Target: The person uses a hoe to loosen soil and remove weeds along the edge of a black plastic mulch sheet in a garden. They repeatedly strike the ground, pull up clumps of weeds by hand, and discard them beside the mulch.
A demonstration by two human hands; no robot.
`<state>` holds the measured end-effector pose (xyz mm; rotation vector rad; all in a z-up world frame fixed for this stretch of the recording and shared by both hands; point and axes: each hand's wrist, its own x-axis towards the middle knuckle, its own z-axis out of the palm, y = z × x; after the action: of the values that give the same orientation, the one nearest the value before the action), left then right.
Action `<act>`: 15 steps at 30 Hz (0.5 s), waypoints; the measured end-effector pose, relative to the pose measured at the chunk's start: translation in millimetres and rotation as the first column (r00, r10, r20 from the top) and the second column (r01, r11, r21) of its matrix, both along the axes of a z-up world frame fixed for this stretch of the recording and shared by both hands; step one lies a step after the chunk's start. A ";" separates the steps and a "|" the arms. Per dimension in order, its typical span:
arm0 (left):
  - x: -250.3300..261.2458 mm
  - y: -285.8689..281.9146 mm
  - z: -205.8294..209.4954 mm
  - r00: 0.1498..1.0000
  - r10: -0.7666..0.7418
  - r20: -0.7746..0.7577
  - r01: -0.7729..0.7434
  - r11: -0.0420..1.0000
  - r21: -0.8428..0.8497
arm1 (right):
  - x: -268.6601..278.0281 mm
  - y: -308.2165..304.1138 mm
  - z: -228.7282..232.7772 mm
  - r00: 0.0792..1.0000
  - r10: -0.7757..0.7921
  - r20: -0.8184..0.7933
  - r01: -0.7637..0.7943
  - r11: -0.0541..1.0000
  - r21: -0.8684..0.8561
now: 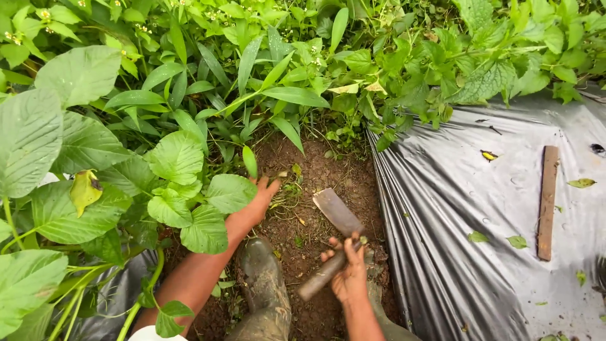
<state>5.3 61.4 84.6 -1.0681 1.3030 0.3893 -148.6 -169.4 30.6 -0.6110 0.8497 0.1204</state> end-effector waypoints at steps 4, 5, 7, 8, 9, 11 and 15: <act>-4.2 11.8 1.4 -0.273 -0.910 -0.312 0.681 -0.412 0.605 | -24.9 31.3 4.5 0.965 -0.046 -0.258 0.067 0.995 0.074; -7.6 14.4 18.5 -0.749 -0.254 -0.612 0.028 -0.935 0.355 | -33.3 37.9 3.7 0.948 -0.030 -0.317 0.070 0.991 0.114; -45.1 30.1 -47.0 -0.421 0.344 -0.839 -0.581 -0.813 -0.042 | -47.2 48.2 -20.5 0.927 -0.079 -0.368 0.105 0.993 0.050; -64.4 40.0 -79.3 0.212 0.647 -0.732 -0.816 -0.295 -0.497 | -54.9 54.9 -32.6 0.902 -0.124 -0.413 0.128 0.992 -0.019; -64.1 31.8 -71.5 0.215 0.651 -0.728 -0.821 -0.282 -0.496 | -52.7 54.1 -31.5 0.899 -0.130 -0.418 0.138 0.990 -0.011; -63.2 14.6 -56.9 0.378 0.489 -0.787 -0.882 -0.069 -0.466 | -47.2 51.0 -29.4 0.896 -0.154 -0.416 0.122 0.987 -0.104; -23.5 -26.4 -63.2 0.560 0.307 -0.770 -0.787 -0.095 -0.610 | -37.2 35.1 -34.3 0.938 -0.144 -0.315 0.131 0.990 -0.060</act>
<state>-18.2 35.0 21.4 -2.9446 1.3053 0.4294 -185.8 -134.4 -3.7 -0.5738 1.2086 0.0764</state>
